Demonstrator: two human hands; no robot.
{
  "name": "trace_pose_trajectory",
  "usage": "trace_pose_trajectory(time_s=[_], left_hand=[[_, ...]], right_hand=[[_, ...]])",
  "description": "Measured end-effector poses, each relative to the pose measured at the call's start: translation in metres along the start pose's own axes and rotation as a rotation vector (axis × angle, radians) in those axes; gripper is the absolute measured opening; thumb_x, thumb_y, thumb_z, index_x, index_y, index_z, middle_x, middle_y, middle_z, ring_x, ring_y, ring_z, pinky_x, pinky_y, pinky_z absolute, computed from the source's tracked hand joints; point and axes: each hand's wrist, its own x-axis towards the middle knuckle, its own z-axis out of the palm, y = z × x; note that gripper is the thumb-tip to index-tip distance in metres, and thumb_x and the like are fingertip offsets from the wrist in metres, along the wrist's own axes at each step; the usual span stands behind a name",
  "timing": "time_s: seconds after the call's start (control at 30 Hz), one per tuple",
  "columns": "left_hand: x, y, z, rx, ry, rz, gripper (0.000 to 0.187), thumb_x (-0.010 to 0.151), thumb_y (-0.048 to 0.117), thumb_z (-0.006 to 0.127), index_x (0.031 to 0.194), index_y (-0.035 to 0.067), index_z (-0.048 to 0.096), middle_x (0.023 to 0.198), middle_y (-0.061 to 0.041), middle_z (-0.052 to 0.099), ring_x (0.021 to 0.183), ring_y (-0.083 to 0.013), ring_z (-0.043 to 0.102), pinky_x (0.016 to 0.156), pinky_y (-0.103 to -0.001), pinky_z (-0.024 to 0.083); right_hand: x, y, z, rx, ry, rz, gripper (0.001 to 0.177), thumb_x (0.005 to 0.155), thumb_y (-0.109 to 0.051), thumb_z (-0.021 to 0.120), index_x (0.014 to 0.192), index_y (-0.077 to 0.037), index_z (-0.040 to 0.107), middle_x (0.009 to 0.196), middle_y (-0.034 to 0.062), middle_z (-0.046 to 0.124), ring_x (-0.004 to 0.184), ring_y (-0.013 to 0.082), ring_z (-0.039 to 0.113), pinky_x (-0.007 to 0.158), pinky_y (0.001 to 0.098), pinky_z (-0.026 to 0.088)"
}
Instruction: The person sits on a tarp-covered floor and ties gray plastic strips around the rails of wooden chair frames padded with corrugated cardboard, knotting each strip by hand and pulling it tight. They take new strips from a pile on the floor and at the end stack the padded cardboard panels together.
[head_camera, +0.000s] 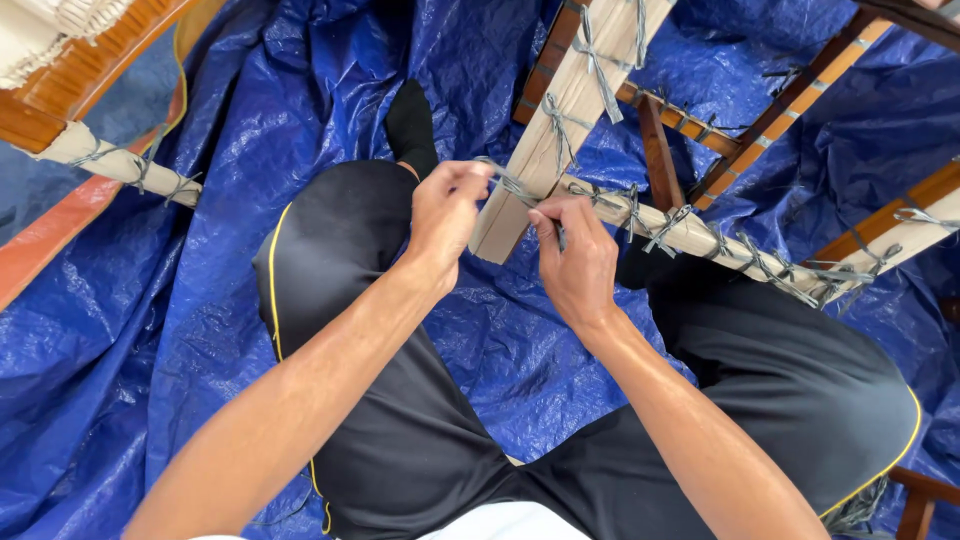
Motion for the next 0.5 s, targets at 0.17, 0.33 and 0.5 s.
trace_pose_trajectory(time_s=[0.17,0.33,0.5], left_hand=[[0.01,-0.009,0.009,-0.354,0.113,-0.057,0.013,0.104,0.019,0.055,0.105,0.008,0.06,0.1,-0.005,0.07,0.091,-0.012,0.068,0.085,-0.031,0.053],[0.06,-0.033,0.028,-0.689,0.176,-0.08,0.005,0.104,0.012,0.052,0.101,0.008,0.053,0.088,-0.005,0.06,0.077,-0.0155,0.063,0.078,-0.034,0.059],[0.047,-0.026,0.024,-0.506,0.086,0.052,0.006,0.105,0.013,0.054,0.103,0.008,0.056,0.081,-0.004,0.057,0.065,-0.0123,0.054,0.058,-0.029,0.048]], right_hand=[[-0.012,-0.001,-0.002,-0.073,-0.135,0.251,0.011,0.104,-0.013,0.064,0.098,-0.003,0.061,0.086,0.0138,0.068,0.074,0.0328,0.068,0.063,0.0421,0.051],[-0.014,-0.001,-0.011,-0.145,-0.158,0.313,0.014,0.104,-0.015,0.059,0.096,-0.004,0.06,0.071,0.0141,0.063,0.062,0.0338,0.064,0.056,0.0441,0.047],[-0.01,-0.003,-0.016,-0.085,-0.142,0.329,0.015,0.105,-0.014,0.062,0.096,-0.003,0.06,0.07,0.0139,0.063,0.056,0.0274,0.062,0.053,0.04,0.045]])
